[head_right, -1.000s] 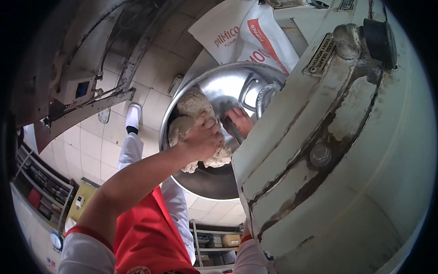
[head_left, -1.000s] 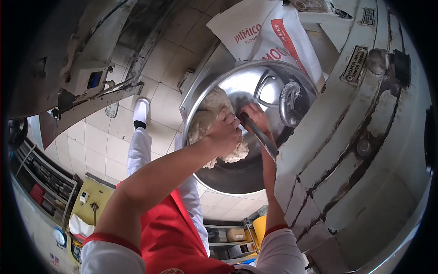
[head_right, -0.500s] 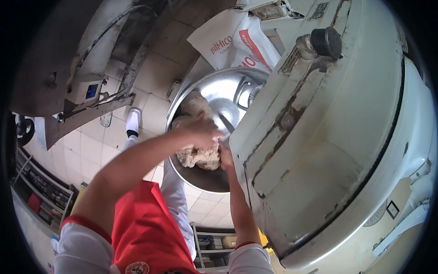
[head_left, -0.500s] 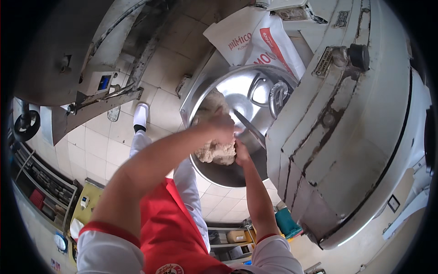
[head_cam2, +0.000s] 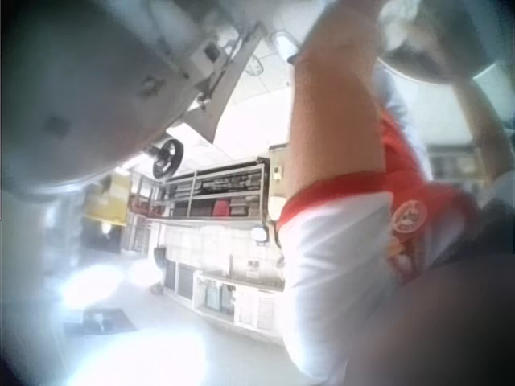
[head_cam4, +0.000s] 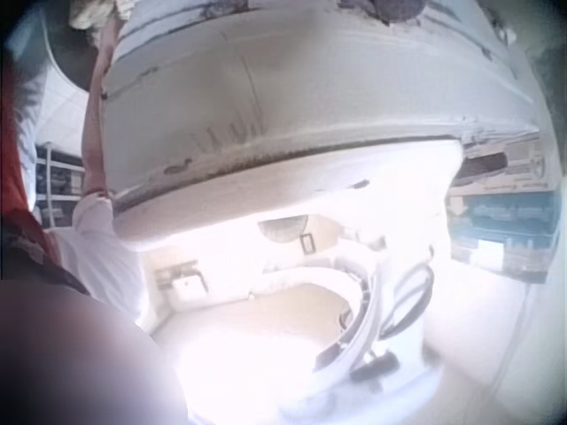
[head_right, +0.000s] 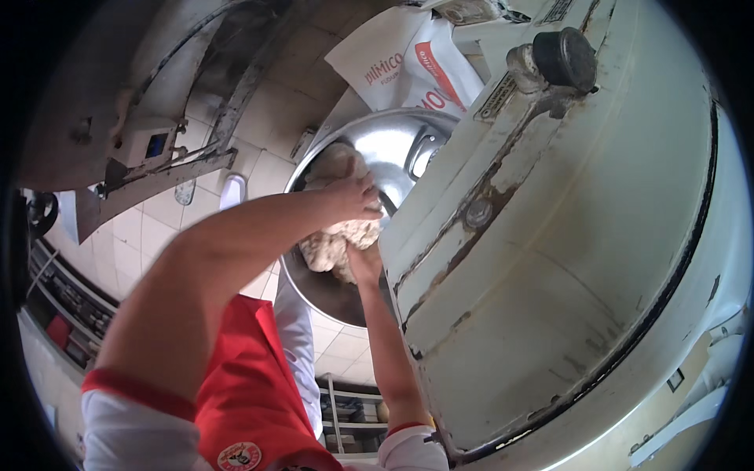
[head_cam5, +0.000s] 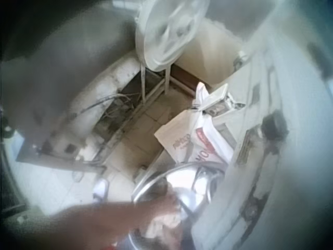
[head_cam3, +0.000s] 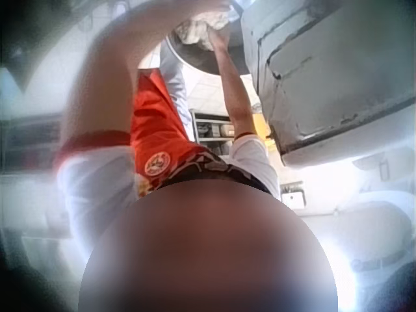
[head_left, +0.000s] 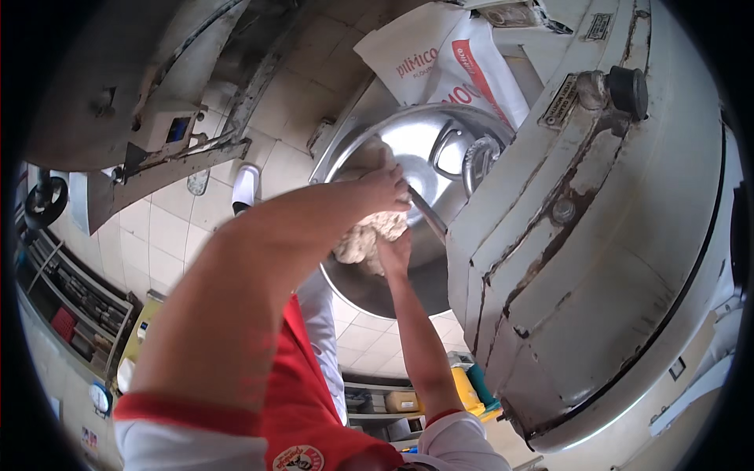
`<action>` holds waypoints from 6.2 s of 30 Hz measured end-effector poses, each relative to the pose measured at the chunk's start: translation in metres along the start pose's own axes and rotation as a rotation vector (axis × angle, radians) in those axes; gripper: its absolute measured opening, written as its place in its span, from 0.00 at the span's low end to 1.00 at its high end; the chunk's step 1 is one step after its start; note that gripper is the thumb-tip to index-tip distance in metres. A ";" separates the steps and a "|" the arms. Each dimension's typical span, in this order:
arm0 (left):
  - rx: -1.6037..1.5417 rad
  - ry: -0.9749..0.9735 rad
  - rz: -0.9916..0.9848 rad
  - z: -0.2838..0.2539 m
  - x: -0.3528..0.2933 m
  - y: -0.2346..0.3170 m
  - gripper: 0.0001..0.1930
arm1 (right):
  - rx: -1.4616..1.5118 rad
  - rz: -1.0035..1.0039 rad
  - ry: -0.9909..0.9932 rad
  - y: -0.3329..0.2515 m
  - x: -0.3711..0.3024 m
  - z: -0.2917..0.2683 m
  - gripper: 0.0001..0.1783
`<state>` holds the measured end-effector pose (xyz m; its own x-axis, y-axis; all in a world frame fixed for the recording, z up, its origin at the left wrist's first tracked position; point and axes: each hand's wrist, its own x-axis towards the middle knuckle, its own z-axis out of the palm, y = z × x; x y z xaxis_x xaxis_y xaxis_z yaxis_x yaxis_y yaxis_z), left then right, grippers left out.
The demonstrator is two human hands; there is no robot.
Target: The person uses a commercial dough roller to flatten and refine a mass of bread dough, repeatedly feeding the dough through the rollers by hand.
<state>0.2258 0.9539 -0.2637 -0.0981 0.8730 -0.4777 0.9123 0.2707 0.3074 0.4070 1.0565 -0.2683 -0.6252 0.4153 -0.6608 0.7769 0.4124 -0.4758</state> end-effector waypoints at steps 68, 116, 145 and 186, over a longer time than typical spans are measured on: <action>-0.730 2.413 0.300 -0.207 -0.868 0.061 0.42 | -0.333 -1.939 1.045 -0.670 -0.760 -0.040 0.41; -2.942 1.173 0.319 -0.022 -0.755 -0.389 0.41 | 0.710 -0.798 0.630 -0.805 -0.248 0.362 0.31; -2.057 0.793 -0.938 0.194 -0.908 -0.281 0.26 | -0.342 -0.270 0.141 -0.653 -0.327 0.435 0.33; -2.327 0.757 -0.893 0.165 -0.914 -0.278 0.33 | 0.118 -0.758 -0.140 -0.775 -0.278 0.388 0.21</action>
<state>0.1271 0.0138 -0.0483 -0.4944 0.1962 -0.8468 -0.8658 -0.1978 0.4597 0.0072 0.3064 0.0586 -0.9794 -0.0549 -0.1943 0.1494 0.4503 -0.8803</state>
